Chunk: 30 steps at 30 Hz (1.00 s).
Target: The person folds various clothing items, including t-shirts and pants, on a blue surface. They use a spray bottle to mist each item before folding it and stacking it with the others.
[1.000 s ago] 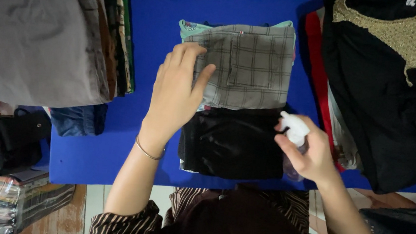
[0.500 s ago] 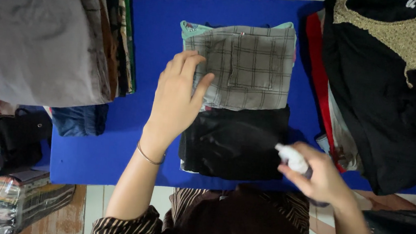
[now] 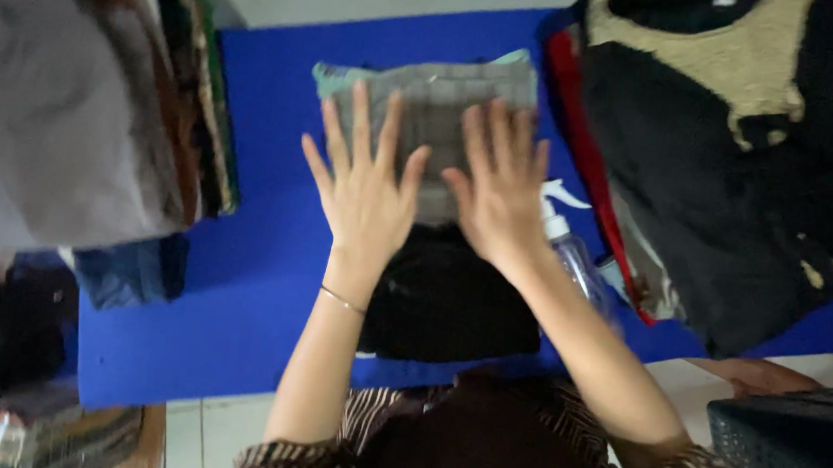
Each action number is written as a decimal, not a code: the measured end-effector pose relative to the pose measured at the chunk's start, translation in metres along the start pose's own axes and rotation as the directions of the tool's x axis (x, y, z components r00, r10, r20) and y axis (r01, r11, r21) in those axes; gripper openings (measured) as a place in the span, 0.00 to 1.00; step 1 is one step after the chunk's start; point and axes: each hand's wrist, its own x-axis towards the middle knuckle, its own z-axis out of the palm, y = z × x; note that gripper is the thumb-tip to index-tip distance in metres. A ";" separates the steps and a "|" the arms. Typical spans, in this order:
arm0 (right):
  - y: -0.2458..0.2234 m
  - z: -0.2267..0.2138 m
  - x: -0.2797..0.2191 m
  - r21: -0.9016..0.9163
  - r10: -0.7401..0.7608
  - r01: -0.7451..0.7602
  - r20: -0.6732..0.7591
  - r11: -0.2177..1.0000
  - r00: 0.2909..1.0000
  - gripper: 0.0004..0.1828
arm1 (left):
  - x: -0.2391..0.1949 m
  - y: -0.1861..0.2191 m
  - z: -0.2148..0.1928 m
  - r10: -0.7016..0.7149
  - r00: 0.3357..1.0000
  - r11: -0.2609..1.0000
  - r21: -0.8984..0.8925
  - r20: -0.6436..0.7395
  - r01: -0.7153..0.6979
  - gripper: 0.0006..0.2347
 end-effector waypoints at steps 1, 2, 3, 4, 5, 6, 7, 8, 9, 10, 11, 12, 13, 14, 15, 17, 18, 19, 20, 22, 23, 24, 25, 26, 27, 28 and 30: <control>0.000 0.016 0.003 -0.053 0.008 -0.007 0.018 0.999 1.000 0.39 | 0.000 -0.004 0.018 -0.043 0.999 0.999 -0.008 0.027 0.043 0.27; 0.000 0.021 0.003 -0.061 0.023 -0.023 0.006 0.998 1.000 0.39 | -0.003 -0.008 0.025 -0.023 0.999 1.000 -0.013 0.025 0.023 0.27; 0.003 0.025 0.004 -0.056 0.031 -0.032 -0.020 0.998 0.999 0.38 | -0.003 -0.011 0.033 -0.053 0.998 0.998 -0.030 0.042 0.054 0.27; 0.006 0.030 0.005 -0.051 0.038 -0.040 -0.046 0.998 0.998 0.37 | -0.003 -0.014 0.042 -0.082 0.995 0.995 -0.047 0.061 0.085 0.28; 0.007 0.027 0.004 -0.064 0.045 -0.049 -0.052 0.997 0.998 0.37 | -0.002 -0.013 0.042 -0.069 0.996 0.996 -0.058 0.058 0.073 0.28; 0.008 0.025 0.004 -0.020 0.050 -0.050 -0.008 0.999 0.999 0.36 | -0.002 -0.012 0.042 -0.080 0.995 0.995 -0.049 0.066 0.083 0.28; 0.007 0.025 0.004 0.030 0.048 -0.049 0.035 0.998 0.998 0.36 | -0.003 -0.013 0.041 -0.094 0.993 0.995 -0.035 0.072 0.097 0.29; 0.008 0.021 0.003 0.023 0.052 -0.053 0.027 0.998 0.998 0.36 | -0.004 -0.013 0.036 -0.086 0.994 0.995 -0.041 0.067 0.088 0.29; 0.009 0.018 0.002 0.053 0.059 -0.061 0.042 0.997 0.997 0.36 | -0.004 -0.012 0.033 -0.084 0.993 0.996 -0.006 0.079 0.084 0.29; 0.011 0.014 0.001 0.084 0.065 -0.070 0.056 0.994 0.996 0.36 | -0.003 -0.010 0.029 -0.082 0.992 0.996 0.028 0.091 0.080 0.29; 0.013 -0.001 -0.004 0.070 0.089 -0.092 0.041 0.993 0.995 0.36 | -0.002 0.001 0.014 -0.052 0.994 0.999 0.016 0.091 0.051 0.29; 0.016 -0.016 -0.009 0.170 0.064 -0.075 0.066 0.983 0.996 0.36 | 0.000 0.014 0.000 -0.044 0.995 0.999 0.005 0.086 0.043 0.30; 0.020 -0.031 -0.015 0.264 0.053 -0.073 0.085 0.962 0.995 0.36 | 0.004 0.027 -0.013 -0.021 0.996 1.000 -0.011 0.088 0.022 0.32; 0.027 -0.055 -0.024 0.246 0.094 -0.108 0.069 0.963 0.993 0.36 | 0.009 0.048 -0.023 0.024 0.995 0.999 -0.028 0.094 -0.022 0.32; 0.032 -0.080 -0.039 0.318 0.018 -0.052 0.110 0.947 0.994 0.37 | 0.011 0.071 -0.032 0.082 0.992 0.990 -0.120 0.094 -0.071 0.33; 0.049 -0.131 -0.078 0.358 -0.001 -0.044 0.122 0.933 0.993 0.37 | 0.007 0.119 -0.045 0.204 0.974 0.954 -0.243 0.096 -0.176 0.34; 0.059 -0.156 -0.103 0.404 0.033 -0.118 0.212 0.907 0.977 0.34 | 0.002 0.144 -0.049 0.333 0.940 0.899 -0.325 0.074 -0.292 0.34; 0.070 -0.182 -0.127 0.443 0.056 -0.190 0.299 0.876 0.953 0.31 | -0.004 0.170 -0.052 0.449 0.893 0.824 -0.406 0.038 -0.396 0.34; 0.079 -0.212 -0.147 0.412 0.115 -0.226 0.277 0.883 0.954 0.31 | -0.010 0.196 -0.050 0.500 0.866 0.785 -0.436 0.025 -0.440 0.34; 0.089 -0.272 -0.192 0.442 0.411 -0.527 0.336 0.726 0.848 0.28 | -0.031 0.248 -0.051 0.728 0.682 0.553 -0.528 -0.070 -0.645 0.32; 0.096 -0.293 -0.218 0.426 0.457 -0.552 0.312 0.717 0.833 0.28 | -0.041 0.270 -0.048 0.756 0.649 0.508 -0.548 -0.086 -0.664 0.32; 0.101 -0.313 -0.243 0.299 0.598 -0.630 0.201 0.717 0.776 0.29 | -0.052 0.291 -0.045 0.824 0.555 0.399 -0.584 -0.109 -0.707 0.32; 0.108 -0.333 -0.268 0.177 0.703 -0.703 0.077 0.689 0.707 0.30 | -0.062 0.313 -0.042 0.876 0.464 0.296 -0.612 -0.133 -0.733 0.31; 0.119 -0.351 -0.295 0.166 0.726 -0.723 0.054 0.670 0.685 0.30 | -0.070 0.333 -0.034 0.888 0.435 0.257 -0.623 -0.151 -0.739 0.31; 0.129 -0.368 -0.323 0.053 0.809 -0.807 -0.054 0.588 0.585 0.30 | -0.078 0.351 -0.025 0.919 0.376 0.188 -0.709 -0.117 -0.680 0.32; 0.137 -0.384 -0.351 -0.046 0.862 -0.878 -0.172 0.477 0.477 0.29 | -0.086 0.370 -0.017 0.947 0.308 0.124 -0.785 -0.089 -0.607 0.32; 0.169 -0.411 -0.413 -0.207 0.887 -0.925 -0.278 0.318 0.368 0.33 | -0.108 0.417 0.020 0.944 0.323 0.102 -0.873 -0.066 -0.478 0.33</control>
